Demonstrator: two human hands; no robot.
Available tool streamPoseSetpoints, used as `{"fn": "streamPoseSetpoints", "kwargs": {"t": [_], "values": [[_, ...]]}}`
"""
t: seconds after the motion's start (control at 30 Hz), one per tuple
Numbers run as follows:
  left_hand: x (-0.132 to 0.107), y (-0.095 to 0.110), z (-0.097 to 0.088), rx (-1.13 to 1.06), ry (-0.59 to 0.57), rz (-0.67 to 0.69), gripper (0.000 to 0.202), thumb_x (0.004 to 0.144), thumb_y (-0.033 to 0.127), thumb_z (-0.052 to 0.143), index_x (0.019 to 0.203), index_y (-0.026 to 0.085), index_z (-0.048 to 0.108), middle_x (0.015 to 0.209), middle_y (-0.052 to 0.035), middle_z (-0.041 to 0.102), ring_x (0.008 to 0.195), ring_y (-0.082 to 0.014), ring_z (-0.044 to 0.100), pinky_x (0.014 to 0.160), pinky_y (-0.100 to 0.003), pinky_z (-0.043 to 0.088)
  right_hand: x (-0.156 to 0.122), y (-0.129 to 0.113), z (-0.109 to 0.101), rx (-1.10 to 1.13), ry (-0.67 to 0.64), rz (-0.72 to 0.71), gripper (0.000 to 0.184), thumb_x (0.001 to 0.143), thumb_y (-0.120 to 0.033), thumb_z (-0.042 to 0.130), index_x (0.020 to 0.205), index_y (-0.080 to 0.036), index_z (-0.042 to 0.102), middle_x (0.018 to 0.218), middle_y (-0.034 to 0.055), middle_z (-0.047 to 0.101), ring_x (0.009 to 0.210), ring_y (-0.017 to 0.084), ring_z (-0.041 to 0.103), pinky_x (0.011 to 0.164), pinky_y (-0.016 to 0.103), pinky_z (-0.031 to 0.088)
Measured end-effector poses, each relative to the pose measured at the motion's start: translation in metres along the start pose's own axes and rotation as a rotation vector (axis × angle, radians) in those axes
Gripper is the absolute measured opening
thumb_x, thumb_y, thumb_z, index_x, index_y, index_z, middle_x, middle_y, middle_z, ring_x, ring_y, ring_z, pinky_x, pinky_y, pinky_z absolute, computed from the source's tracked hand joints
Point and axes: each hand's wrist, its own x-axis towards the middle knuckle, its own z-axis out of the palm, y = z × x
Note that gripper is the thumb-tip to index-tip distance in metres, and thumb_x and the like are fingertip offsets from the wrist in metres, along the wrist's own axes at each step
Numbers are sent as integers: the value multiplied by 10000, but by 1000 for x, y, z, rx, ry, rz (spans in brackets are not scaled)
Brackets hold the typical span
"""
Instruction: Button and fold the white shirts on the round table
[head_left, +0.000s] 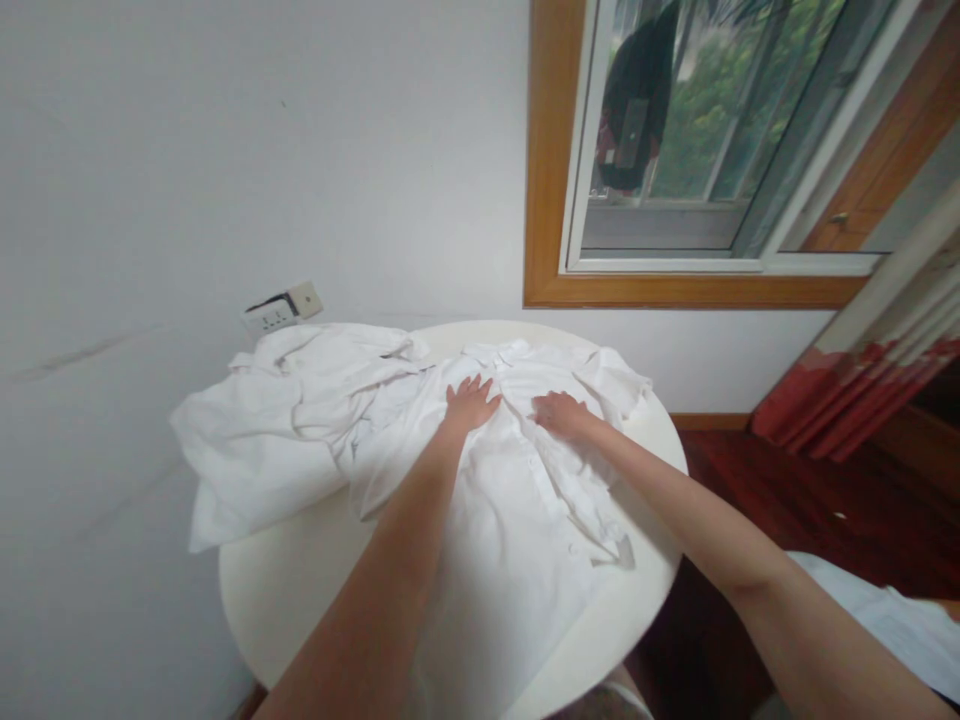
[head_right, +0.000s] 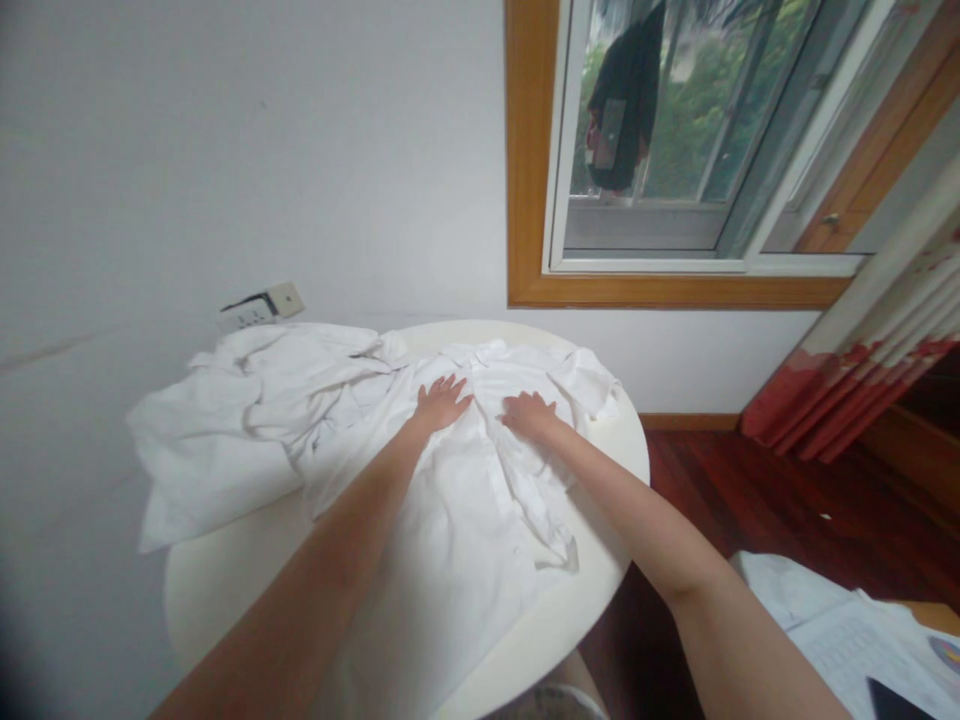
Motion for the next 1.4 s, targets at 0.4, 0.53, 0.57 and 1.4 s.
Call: {"fn": "streamPoseSetpoints", "kwargs": {"t": [0.4,0.53,0.57,1.4], "values": [[-52,36,-25,-22,-5,-40,485,941,450,290,1338,238,470,1351,-123,517,1235,-305,473,989,-489,397,-13,-7,5,-4,-5,-6,648,904,-682,245,1481,-386,242,1582,107,119,1429,401,39,1026,717,67],[-65,28,-6,9,-9,14,622,914,599,250,1437,280,359,1534,-92,298,1412,-329,227,1113,-564,192,-6,2,1,18,-8,-70,580,914,-655,294,1450,-431,294,1574,86,170,1427,394,79,1013,731,84],[-66,25,-2,12,9,34,641,910,614,239,1447,281,345,1543,-91,278,1421,-326,206,1124,-560,165,-5,5,0,26,1,-97,553,920,-638,314,1435,-437,324,1572,75,184,1428,384,94,1014,729,89],[-59,22,-20,-86,222,346,331,885,401,504,1174,284,616,1234,-43,572,1187,-211,464,1029,-365,361,4,-23,0,489,202,-38,170,757,-202,588,874,-147,699,747,7,664,694,132,565,649,216,406]]}}
